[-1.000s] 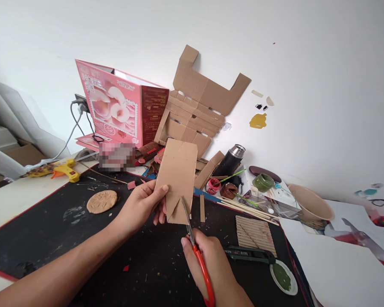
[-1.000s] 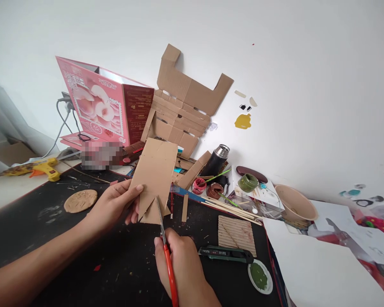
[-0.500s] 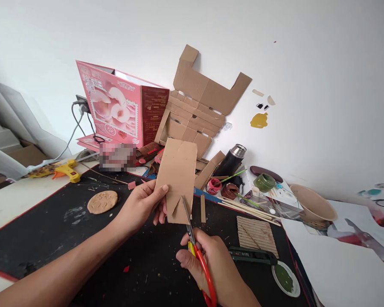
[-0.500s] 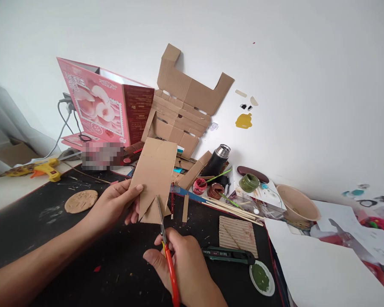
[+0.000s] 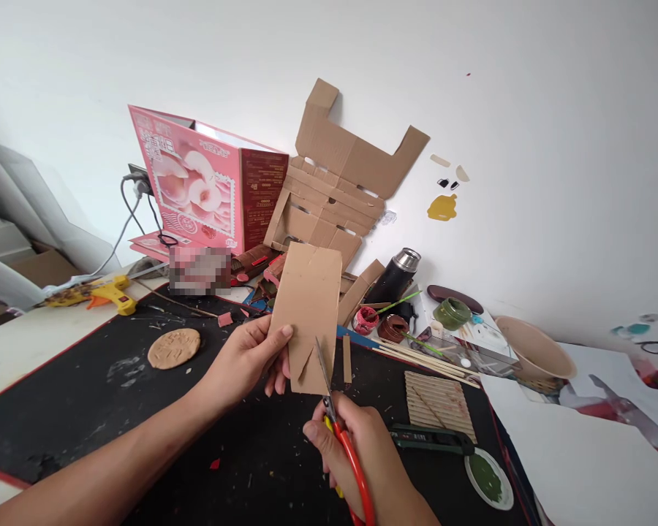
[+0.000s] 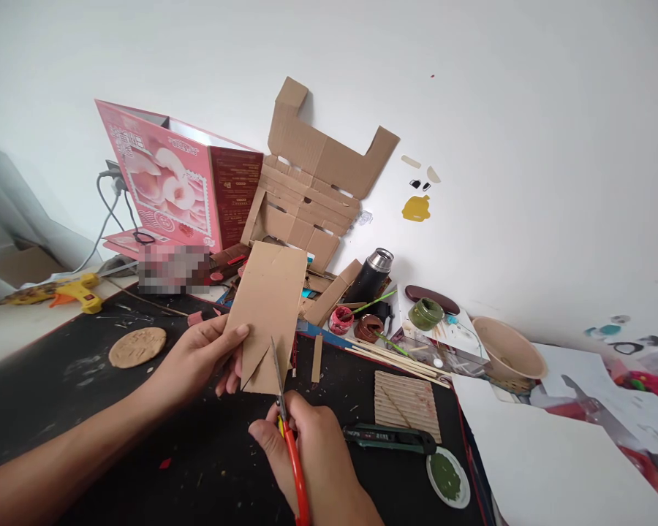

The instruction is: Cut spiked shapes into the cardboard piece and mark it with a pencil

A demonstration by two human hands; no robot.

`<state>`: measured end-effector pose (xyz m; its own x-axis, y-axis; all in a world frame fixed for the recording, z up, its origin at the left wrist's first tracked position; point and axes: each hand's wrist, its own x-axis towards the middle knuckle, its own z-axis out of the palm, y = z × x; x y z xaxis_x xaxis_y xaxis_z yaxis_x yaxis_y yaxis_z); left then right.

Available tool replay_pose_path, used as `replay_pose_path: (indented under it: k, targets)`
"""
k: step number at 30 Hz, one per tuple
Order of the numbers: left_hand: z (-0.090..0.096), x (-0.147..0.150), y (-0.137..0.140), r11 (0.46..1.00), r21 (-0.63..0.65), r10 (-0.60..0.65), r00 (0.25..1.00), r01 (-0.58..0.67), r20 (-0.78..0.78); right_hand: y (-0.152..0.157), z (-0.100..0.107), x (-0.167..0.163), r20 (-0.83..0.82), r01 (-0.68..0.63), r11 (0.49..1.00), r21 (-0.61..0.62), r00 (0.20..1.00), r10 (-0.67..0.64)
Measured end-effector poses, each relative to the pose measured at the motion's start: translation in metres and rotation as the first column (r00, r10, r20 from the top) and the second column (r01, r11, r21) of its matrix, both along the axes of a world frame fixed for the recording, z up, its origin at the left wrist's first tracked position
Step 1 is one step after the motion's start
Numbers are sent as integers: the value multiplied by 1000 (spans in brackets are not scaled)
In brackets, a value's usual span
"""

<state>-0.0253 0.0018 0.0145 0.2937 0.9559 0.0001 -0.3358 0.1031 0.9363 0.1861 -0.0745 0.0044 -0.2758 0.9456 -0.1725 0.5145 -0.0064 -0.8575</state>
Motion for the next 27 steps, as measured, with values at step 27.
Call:
replay_pose_path:
  k: [27]
  targets:
    - [0,0,1,1000,18,22,999,-21,-34,2,-19,-8,109,53,975,215,991,-78]
